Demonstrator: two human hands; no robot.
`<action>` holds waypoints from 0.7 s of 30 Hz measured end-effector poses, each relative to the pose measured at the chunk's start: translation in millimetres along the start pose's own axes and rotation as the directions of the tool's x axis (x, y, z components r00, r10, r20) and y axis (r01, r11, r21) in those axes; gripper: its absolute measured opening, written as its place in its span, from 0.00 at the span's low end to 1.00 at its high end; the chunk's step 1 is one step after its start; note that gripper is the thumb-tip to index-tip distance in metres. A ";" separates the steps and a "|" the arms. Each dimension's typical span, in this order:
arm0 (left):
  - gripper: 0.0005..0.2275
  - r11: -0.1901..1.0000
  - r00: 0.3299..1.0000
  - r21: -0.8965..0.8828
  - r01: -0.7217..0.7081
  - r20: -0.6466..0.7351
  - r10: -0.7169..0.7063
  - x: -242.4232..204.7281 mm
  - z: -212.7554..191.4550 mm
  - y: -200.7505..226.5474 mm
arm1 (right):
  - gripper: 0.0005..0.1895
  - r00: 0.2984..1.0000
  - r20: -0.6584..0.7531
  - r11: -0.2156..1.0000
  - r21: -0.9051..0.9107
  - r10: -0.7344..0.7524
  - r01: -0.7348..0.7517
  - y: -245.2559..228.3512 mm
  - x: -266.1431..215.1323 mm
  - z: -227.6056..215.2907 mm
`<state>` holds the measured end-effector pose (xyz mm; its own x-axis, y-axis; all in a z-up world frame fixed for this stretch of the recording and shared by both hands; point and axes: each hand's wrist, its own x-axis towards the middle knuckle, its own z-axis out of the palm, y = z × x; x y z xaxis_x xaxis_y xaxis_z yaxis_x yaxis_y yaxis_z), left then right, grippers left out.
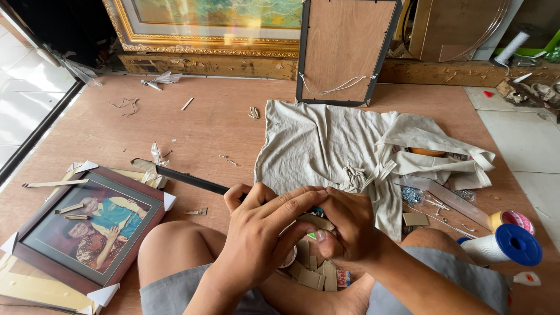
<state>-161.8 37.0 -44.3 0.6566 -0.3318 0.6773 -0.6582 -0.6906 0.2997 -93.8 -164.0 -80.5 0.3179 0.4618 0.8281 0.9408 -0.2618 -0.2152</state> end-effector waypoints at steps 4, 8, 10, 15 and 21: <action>0.16 1.000 1.000 0.005 0.000 0.016 0.000 1.8 0.1 -1.4 | 0.38 0.999 -0.039 1.000 -0.021 -0.016 0.016 11.9 -14.2 13.6; 0.17 0.999 1.000 0.036 -0.002 -0.027 0.003 6.7 1.7 -6.6 | 0.27 0.996 -0.077 0.981 0.190 0.047 -0.032 24.6 -13.9 20.5; 0.18 0.997 0.999 0.071 0.025 -0.045 -0.022 9.5 4.3 -17.4 | 0.27 0.993 -0.060 0.941 0.330 0.098 -0.073 43.2 -24.6 27.3; 0.18 0.996 0.981 0.064 -0.054 -0.184 0.066 19.4 -0.2 -75.1 | 0.39 0.838 -0.147 0.840 0.247 0.525 -0.483 104.0 -92.4 40.9; 0.40 0.887 0.627 0.159 0.432 -0.760 -0.169 -43.1 16.1 -201.9 | 0.40 0.748 0.093 0.753 -0.113 0.657 -0.648 156.0 -145.1 35.6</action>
<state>-51.3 180.4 -144.8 0.2431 0.3973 0.8849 -0.2415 -0.8588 0.4519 11.0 -241.7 -252.7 0.8671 0.2517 0.4298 0.4893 -0.5921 -0.6403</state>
